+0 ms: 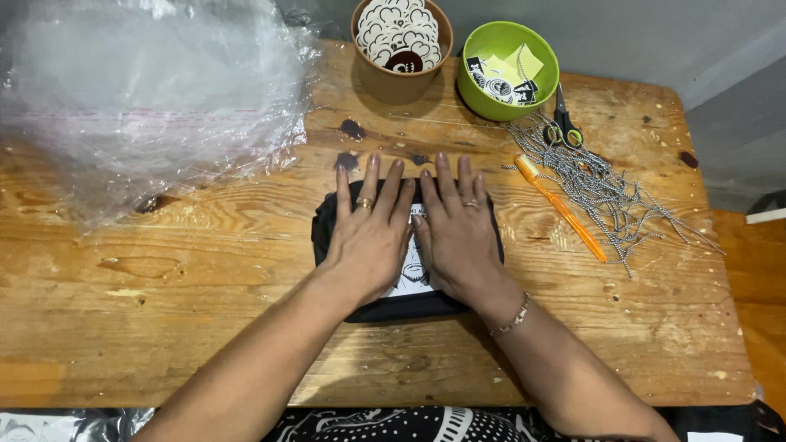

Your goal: The person wipes a black pouch with a brush, then attaches a metal chain to a decorative tag and fastens it to the pouch. The person finishes by brushing the pouch again.

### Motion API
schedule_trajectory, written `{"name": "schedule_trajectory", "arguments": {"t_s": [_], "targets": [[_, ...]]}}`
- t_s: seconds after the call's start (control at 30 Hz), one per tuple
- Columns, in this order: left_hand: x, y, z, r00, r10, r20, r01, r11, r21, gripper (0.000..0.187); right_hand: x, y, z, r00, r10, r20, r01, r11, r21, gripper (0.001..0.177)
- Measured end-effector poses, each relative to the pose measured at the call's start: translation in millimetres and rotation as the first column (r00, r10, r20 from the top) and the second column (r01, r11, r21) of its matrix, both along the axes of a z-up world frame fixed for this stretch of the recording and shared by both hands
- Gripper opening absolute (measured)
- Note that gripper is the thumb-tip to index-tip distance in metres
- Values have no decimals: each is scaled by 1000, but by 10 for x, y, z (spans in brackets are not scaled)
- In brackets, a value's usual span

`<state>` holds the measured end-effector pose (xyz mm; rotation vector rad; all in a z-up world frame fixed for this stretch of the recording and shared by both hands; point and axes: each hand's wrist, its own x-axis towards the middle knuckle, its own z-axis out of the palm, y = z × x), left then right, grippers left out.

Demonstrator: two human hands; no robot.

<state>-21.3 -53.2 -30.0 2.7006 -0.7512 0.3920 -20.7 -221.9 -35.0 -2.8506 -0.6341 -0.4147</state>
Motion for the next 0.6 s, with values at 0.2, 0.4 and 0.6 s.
{"name": "schedule_trajectory", "arguments": {"t_s": [0.2,0.4,0.6], "targets": [[111,2,-266,996,31,-88,-23,996,92,64,99,-45,-256,993,-7,-116,1,999,-49,64],[96,20,-178,990,30,-139,-15,994,108,65,90,-41,-250,993,-6,-122,0,999,-52,63],[100,4,-37,955,55,-291,-6,986,167,68,94,-31,-249,987,-24,-159,11,997,-81,64]]}}
